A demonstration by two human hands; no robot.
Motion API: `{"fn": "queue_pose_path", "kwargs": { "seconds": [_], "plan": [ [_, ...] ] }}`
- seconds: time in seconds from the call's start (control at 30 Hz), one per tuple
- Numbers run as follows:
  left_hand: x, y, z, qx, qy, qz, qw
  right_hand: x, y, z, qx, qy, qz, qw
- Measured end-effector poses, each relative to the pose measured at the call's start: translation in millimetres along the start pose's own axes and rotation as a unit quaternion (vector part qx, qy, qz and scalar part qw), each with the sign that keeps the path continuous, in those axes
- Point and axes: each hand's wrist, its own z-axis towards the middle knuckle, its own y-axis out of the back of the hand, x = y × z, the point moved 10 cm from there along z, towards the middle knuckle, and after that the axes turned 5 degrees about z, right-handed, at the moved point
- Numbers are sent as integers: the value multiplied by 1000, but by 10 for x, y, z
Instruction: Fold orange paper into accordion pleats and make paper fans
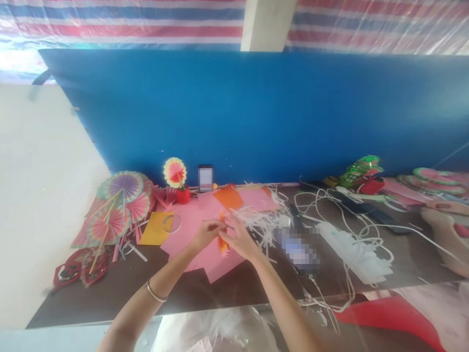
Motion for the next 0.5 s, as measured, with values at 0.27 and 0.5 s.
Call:
{"fn": "queue_pose_path", "kwargs": {
  "seconds": [0.27, 0.5],
  "plan": [
    [98, -45, -43, -5, 34, -36, 999, -167, -261, -113, 112, -92, 92, 985],
    [205, 87, -5, -84, 9, 7, 996, -165, -242, -97, 44, -53, -33, 997]
  ]
}}
